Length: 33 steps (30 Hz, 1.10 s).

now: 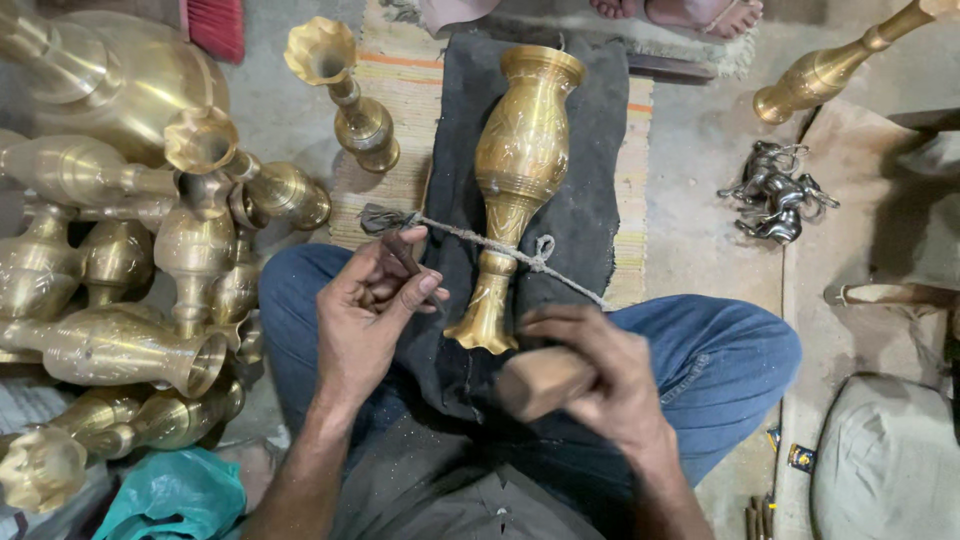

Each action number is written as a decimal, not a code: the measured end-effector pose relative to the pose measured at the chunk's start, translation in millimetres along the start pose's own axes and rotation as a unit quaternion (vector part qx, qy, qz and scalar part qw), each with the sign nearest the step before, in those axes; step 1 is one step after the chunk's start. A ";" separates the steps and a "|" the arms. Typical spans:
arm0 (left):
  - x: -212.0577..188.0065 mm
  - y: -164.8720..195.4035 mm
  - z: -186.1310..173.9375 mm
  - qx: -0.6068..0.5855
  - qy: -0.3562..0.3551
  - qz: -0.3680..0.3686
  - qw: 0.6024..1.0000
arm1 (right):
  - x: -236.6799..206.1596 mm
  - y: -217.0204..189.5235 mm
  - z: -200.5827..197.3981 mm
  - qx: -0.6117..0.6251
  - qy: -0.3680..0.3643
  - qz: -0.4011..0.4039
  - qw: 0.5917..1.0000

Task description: The person sits cross-legged on the floor with a brass vase held against a cloth-covered lap pad. They hold a chisel against the vase's surface and strike it repeatedly with a wooden mallet, repositioning the chisel to work along the engraved pattern, and briefly reach toward nearby vases before resuming hammering.

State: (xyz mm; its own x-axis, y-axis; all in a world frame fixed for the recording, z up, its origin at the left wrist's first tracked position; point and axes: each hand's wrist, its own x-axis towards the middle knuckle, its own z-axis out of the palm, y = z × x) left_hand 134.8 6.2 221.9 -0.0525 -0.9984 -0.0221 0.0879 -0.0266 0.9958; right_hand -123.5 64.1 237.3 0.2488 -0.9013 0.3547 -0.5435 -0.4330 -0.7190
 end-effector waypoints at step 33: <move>-11.3 44.6 -3.2 -0.079 -0.091 -0.058 0.991 | 1.6 -47.8 -14.4 -0.098 -0.097 -0.062 0.988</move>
State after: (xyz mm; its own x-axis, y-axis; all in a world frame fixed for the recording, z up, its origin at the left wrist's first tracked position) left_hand 142.4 16.2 266.3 -0.2495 -0.9627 -0.1045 0.2237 -0.1622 0.9611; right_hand -108.6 83.6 280.8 0.4615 -0.8357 0.2976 -0.6402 -0.5460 -0.5404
